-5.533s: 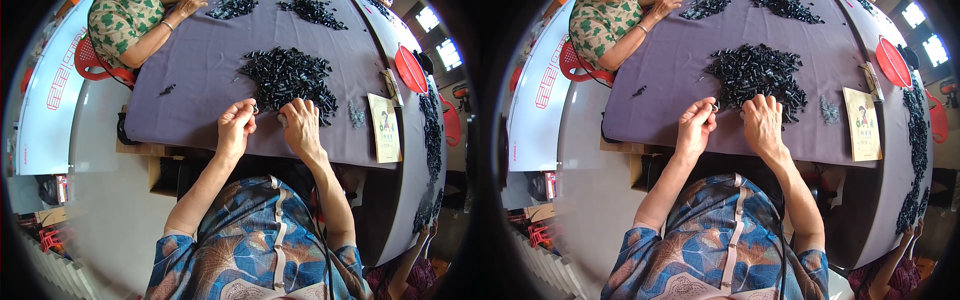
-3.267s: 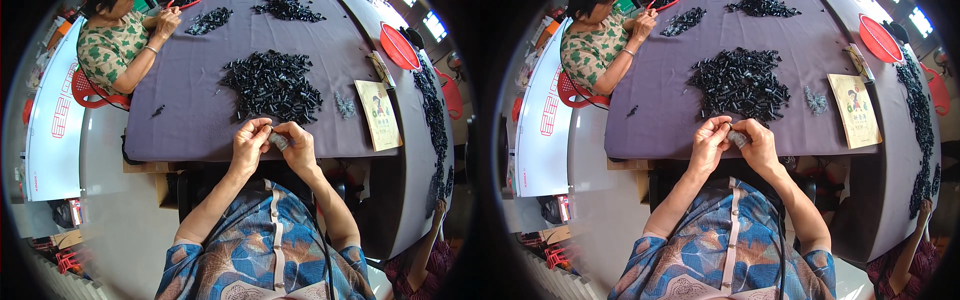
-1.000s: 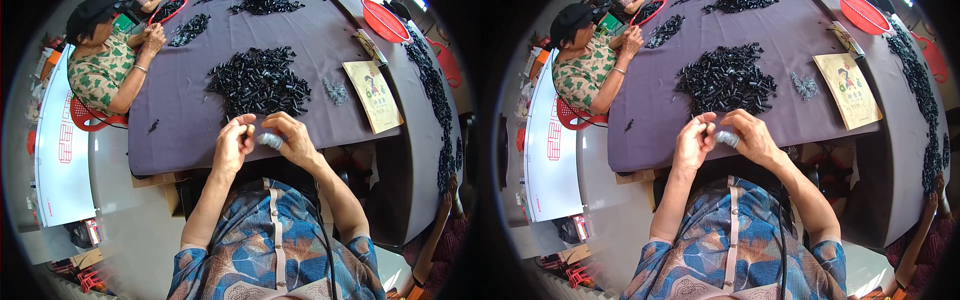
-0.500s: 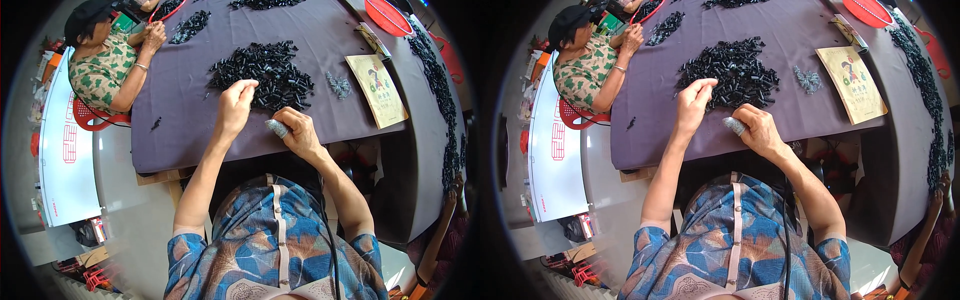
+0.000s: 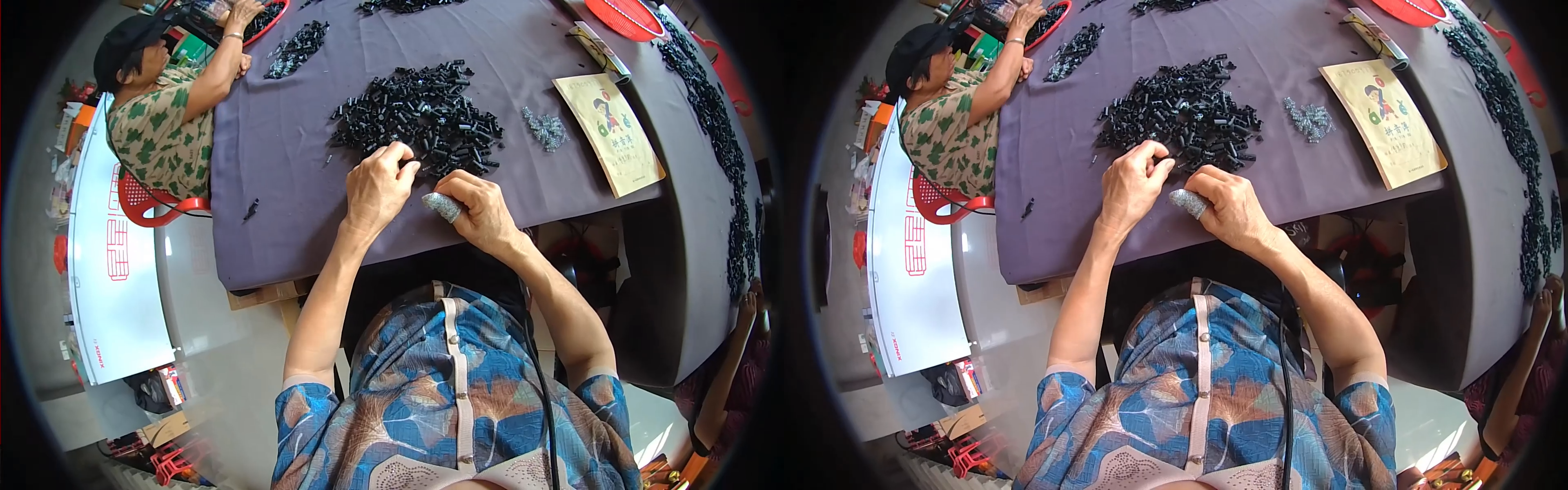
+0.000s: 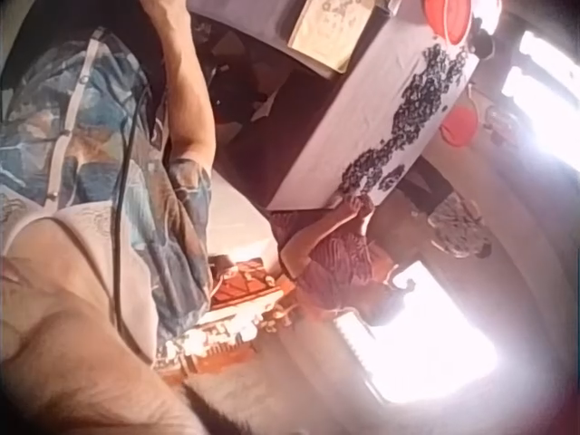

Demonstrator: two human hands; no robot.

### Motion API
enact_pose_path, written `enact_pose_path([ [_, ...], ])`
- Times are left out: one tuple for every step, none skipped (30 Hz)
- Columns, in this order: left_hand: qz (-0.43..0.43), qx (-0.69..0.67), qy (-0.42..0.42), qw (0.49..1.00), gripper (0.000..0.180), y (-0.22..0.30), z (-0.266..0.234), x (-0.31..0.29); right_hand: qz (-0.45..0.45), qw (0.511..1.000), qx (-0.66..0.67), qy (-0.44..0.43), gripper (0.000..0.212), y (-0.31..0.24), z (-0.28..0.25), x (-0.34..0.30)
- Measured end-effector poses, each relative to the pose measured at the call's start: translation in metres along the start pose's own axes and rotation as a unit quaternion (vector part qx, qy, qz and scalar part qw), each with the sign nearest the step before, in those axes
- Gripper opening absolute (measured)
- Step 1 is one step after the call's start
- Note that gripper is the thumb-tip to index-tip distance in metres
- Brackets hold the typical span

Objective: Sorting and inspecting small black plastic parts on a workshop table.

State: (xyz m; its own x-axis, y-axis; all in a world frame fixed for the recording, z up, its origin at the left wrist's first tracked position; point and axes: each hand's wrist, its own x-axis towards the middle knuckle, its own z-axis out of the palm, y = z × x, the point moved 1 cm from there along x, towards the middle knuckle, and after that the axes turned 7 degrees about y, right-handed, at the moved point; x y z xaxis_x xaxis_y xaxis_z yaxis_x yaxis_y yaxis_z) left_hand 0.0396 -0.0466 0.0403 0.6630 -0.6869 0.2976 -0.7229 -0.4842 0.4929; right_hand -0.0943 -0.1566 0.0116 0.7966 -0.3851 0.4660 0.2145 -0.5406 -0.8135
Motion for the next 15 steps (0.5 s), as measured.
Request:
enact_pose_path([
  [-0.001, -0.003, 0.008, 1.000, 0.012, -0.004, 0.000, -0.004, 0.002, 1.000, 0.001, 0.003, 0.012, 0.000, -0.001, 0.000],
  [0.001, -0.002, 0.006, 1.000, 0.012, -0.007, 0.000, -0.009, 0.007, 1.000, 0.004, -0.001, 0.012, 0.000, -0.001, 0.000],
  [-0.003, -0.007, 0.023, 1.000, 0.013, -0.010, -0.001, -0.013, 0.012, 1.000, 0.006, -0.004, 0.012, 0.000, -0.001, 0.000],
  [-0.007, -0.013, 0.039, 0.999, 0.013, -0.013, -0.002, -0.017, 0.013, 1.000, 0.007, -0.002, 0.012, 0.001, 0.000, 0.000],
  [-0.001, -0.011, 0.039, 0.999, 0.013, -0.014, -0.004, -0.021, -0.002, 1.000, 0.003, 0.004, 0.013, 0.001, 0.000, 0.001],
  [-0.001, -0.010, 0.038, 0.999, 0.013, -0.014, -0.006, -0.025, -0.018, 1.000, -0.001, 0.011, 0.014, 0.001, 0.001, 0.001],
  [0.001, -0.008, 0.038, 0.999, 0.013, -0.014, -0.007, -0.029, -0.017, 1.000, 0.000, 0.011, 0.014, 0.001, 0.001, 0.001],
  [0.003, -0.005, 0.038, 0.999, 0.013, -0.013, -0.009, -0.032, -0.019, 1.000, -0.002, 0.013, 0.015, 0.000, 0.001, 0.001],
  [0.021, 0.002, 0.047, 0.999, 0.013, -0.015, -0.009, -0.035, -0.021, 1.000, -0.003, 0.015, 0.015, 0.000, 0.001, 0.001],
  [0.021, 0.003, 0.046, 0.999, 0.013, -0.015, -0.010, -0.037, -0.021, 1.000, -0.003, 0.015, 0.015, 0.000, 0.001, 0.001],
  [0.020, -0.003, 0.044, 0.999, 0.013, -0.015, -0.010, -0.038, -0.020, 1.000, -0.004, 0.016, 0.015, 0.001, 0.001, 0.001],
  [0.019, -0.008, 0.043, 0.999, 0.013, -0.016, -0.011, -0.039, -0.020, 1.000, -0.006, 0.017, 0.015, 0.001, 0.002, 0.001],
  [0.019, -0.008, 0.042, 0.999, 0.013, -0.016, -0.010, -0.039, -0.019, 1.000, -0.005, 0.017, 0.015, 0.001, 0.002, 0.001],
  [0.028, 0.000, 0.048, 0.998, 0.013, -0.017, -0.009, -0.039, -0.023, 1.000, -0.005, 0.017, 0.015, 0.002, 0.002, 0.000],
  [0.037, 0.008, 0.054, 0.998, 0.013, -0.016, -0.008, -0.038, -0.026, 1.000, -0.004, 0.017, 0.015, 0.002, 0.002, 0.000],
])
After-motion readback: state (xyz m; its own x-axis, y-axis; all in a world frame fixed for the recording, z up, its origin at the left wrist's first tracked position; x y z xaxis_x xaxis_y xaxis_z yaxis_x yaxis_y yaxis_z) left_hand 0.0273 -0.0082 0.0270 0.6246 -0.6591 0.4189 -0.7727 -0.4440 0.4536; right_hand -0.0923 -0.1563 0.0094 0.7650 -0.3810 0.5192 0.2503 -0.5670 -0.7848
